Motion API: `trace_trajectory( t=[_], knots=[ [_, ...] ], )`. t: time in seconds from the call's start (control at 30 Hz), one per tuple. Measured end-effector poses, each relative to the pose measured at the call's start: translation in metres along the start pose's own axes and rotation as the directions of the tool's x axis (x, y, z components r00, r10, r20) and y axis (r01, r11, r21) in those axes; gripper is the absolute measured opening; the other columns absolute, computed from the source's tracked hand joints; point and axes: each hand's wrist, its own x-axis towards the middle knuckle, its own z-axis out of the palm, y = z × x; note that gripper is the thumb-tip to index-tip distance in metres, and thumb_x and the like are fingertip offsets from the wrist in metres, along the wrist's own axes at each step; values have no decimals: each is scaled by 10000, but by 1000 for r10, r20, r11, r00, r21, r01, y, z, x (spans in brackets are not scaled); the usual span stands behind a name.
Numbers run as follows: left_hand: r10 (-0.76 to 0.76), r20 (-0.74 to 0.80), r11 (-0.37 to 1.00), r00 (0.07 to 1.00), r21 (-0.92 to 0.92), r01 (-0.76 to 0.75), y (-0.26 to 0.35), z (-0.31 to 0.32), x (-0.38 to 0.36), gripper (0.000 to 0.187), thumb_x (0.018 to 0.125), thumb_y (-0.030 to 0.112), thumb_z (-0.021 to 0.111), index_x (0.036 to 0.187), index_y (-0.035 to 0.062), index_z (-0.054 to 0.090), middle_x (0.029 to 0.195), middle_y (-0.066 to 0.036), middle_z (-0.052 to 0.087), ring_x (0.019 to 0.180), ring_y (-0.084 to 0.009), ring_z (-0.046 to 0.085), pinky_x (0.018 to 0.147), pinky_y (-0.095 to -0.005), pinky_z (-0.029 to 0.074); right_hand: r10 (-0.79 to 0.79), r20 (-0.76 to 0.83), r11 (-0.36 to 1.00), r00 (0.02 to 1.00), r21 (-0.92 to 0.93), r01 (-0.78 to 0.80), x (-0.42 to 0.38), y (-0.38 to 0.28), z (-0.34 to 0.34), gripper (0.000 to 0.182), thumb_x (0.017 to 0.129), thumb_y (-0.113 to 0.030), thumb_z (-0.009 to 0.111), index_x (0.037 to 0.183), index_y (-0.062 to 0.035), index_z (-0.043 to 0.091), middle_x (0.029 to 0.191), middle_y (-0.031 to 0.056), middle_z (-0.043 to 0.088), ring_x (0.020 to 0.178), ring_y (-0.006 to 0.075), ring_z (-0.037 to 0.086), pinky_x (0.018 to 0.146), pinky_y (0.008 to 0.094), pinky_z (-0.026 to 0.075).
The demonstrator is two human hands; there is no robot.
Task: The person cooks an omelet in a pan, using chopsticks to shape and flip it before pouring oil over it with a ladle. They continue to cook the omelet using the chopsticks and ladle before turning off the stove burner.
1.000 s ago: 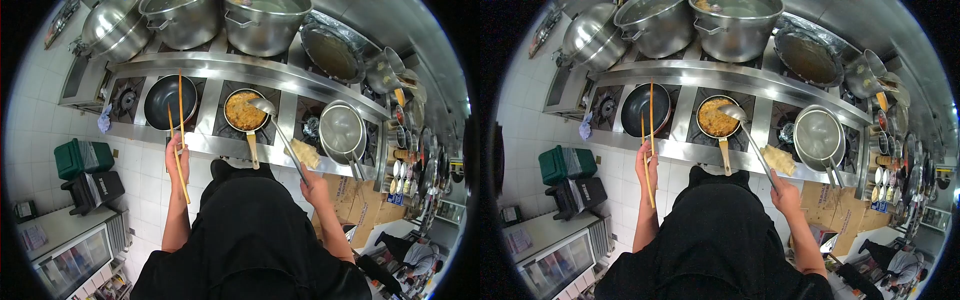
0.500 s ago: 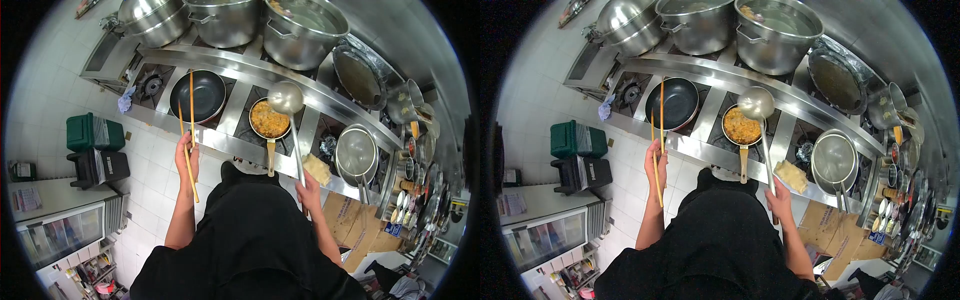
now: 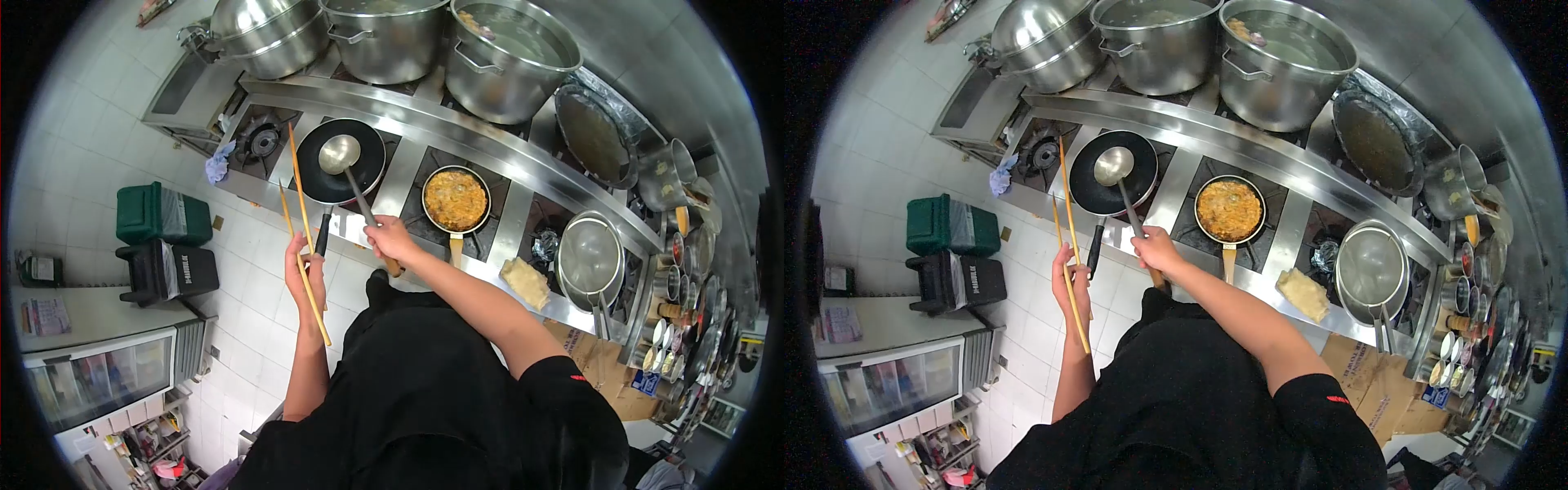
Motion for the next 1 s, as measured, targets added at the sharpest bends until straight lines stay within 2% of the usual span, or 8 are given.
trace_trajectory(
  t=[0.3, 0.43, 0.57, 0.67, 0.73, 0.77, 0.83, 1.0],
  knots=[
    [78, 115, 993, 990, 78, -88, 1, 10, -7, 557, 886, -18, 599, 1437, 54, 556, 1310, -97, 607, 872, -102, 565, 717, -239, 480, 22, 68, 997, 997, 67, -26, 21, 28, 35, 416, 1030, -242, 591, 1334, 30, 511, 767, 95, 651, 486, 172, 617, 477, 328, 520],
    [34, 206, 998, 978, 48, -45, 11, 32, -2, 522, 905, -5, 598, 1424, 15, 549, 1314, -100, 604, 900, -105, 560, 818, -263, 500, 161, 279, 968, 947, 142, -207, 24, 26, 36, 451, 1080, -361, 516, 1434, -95, 432, 1167, 152, 602, 831, 240, 712, 611, 433, 623],
    [58, 286, 996, 957, 48, -74, 11, 53, 6, 500, 927, 29, 621, 1420, 0, 540, 1223, -92, 629, 887, -102, 575, 802, -261, 514, 206, 411, 965, 888, 63, -253, 18, 25, 13, 583, 1078, -416, 500, 1552, -104, 364, 1210, 101, 632, 1085, 241, 651, 854, 489, 594],
    [-5, 359, 1000, 933, -18, 12, 15, 70, 4, 490, 924, 21, 644, 1405, 23, 554, 939, -40, 626, 737, -69, 554, 651, -221, 460, 247, 167, 953, 955, -222, -208, 3, 25, 2, 524, 1102, -365, 455, 1550, -102, 390, 1321, 63, 653, 1057, 212, 671, 832, 381, 567],
    [48, 416, 999, 908, -43, -34, 11, 78, 3, 472, 935, -27, 613, 1401, 5, 546, 1230, -77, 626, 853, -89, 581, 746, -247, 505, -234, -44, 861, 971, -474, 186, -14, 35, -15, 524, 1036, -190, 564, 1535, -88, 444, 1152, 80, 663, 863, 225, 657, 741, 368, 543],
    [20, 430, 1000, 902, -23, -12, 15, 81, 0, 482, 925, -42, 614, 1400, 3, 550, 1247, -79, 629, 851, -89, 579, 743, -246, 503, -505, -168, 755, 847, -562, 339, -38, 25, -23, 552, 1001, -115, 602, 1533, -93, 455, 1103, 104, 654, 810, 234, 643, 719, 373, 534],
    [21, 466, 999, 884, -49, 2, 20, 91, -6, 473, 925, -40, 611, 1393, 3, 558, 1258, -82, 627, 851, -89, 578, 747, -246, 502, -660, -118, 664, 742, -553, 503, -94, -30, -49, 629, 922, -43, 634, 1524, -99, 459, 1069, 145, 627, 921, 348, 651, 791, 399, 532],
    [49, 693, 998, 719, -69, -1, 28, 112, -30, 462, 940, -4, 601, 1399, -8, 545, 1157, -56, 659, 920, -93, 605, 789, -248, 522, -747, 101, 346, 657, -784, 515, -128, -39, -78, 602, 854, 18, 646, 1438, -94, 552, 1050, 136, 606, 946, 361, 649, 797, 431, 539]
  ],
)
